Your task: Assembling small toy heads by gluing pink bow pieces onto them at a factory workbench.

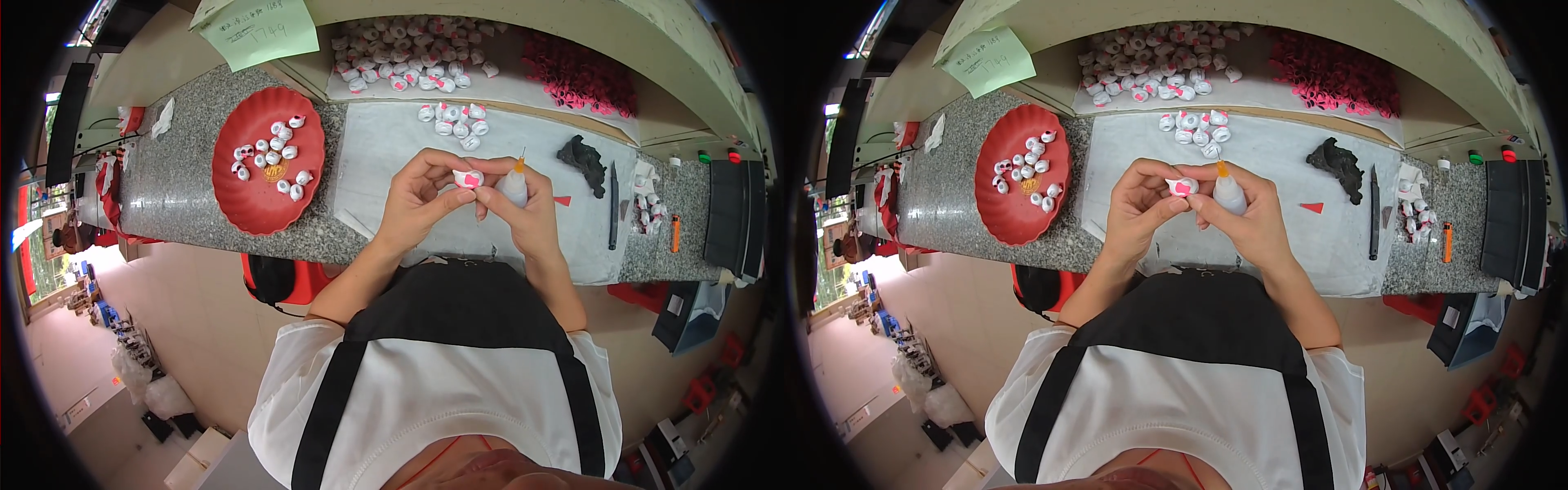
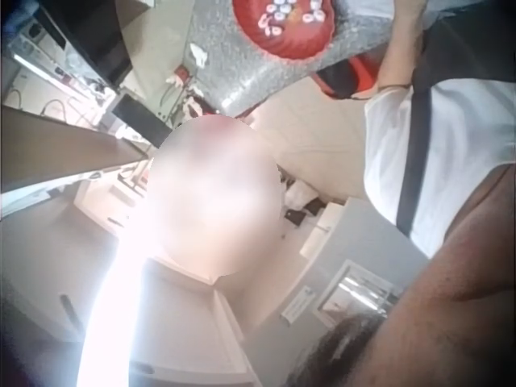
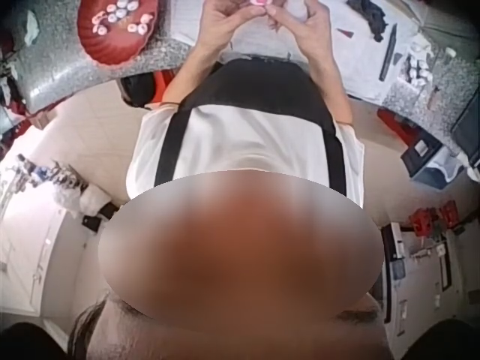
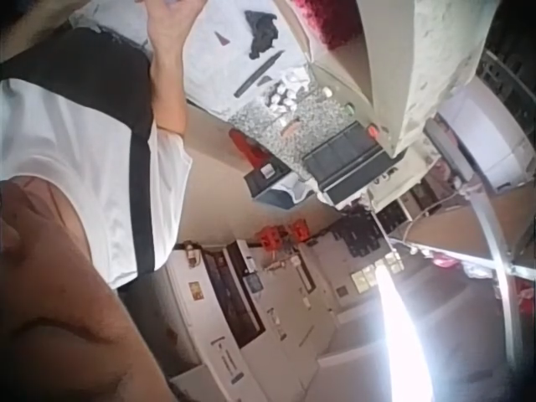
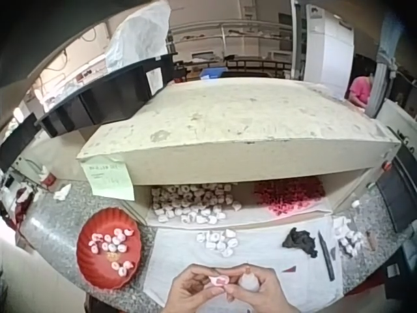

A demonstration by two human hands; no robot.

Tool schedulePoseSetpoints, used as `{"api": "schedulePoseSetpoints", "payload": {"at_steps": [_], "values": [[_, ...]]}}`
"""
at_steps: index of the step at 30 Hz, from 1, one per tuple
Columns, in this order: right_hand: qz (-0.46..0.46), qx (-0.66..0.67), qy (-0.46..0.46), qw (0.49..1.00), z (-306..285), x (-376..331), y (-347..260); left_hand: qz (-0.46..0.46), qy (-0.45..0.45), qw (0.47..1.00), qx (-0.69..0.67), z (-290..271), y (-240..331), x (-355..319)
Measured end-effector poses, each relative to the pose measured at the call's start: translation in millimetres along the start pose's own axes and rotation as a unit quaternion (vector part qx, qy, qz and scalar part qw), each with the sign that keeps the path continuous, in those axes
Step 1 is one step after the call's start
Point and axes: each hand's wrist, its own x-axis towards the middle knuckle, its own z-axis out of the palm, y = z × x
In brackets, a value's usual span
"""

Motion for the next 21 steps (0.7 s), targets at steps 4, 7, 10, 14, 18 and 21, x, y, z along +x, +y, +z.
{"api": "schedulePoseSetpoints", "payload": {"at_steps": [4, 7, 10, 14, 18, 21], "values": [[-0.001, 0.0, 0.0, 1.0, -0.4, -0.1, 1.3, 0.001, -0.003, 1.0, 0.001, -0.3, -0.5, 0.1], [-0.003, 0.002, -0.001, 1.0, -0.3, 0.0, 1.7, 0.0, -0.002, 1.0, 0.001, -0.5, -0.8, -0.2], [-0.004, 0.002, 0.0, 1.0, 0.2, -0.2, 1.8, 0.0, 0.0, 1.0, 0.001, -0.5, -0.8, -0.4], [-0.002, 0.002, 0.002, 1.0, 1.4, -0.5, 2.4, 0.0, 0.004, 1.0, 0.008, -0.9, -0.1, -1.5], [-0.005, 0.005, -0.001, 1.0, 1.1, 0.6, 3.6, -0.003, 0.003, 1.0, 0.004, -1.3, 0.1, -0.7], [-0.004, -0.002, 0.001, 1.0, 1.4, 0.2, 3.2, -0.004, 0.006, 1.0, 0.005, -1.4, -0.3, -0.9]]}}
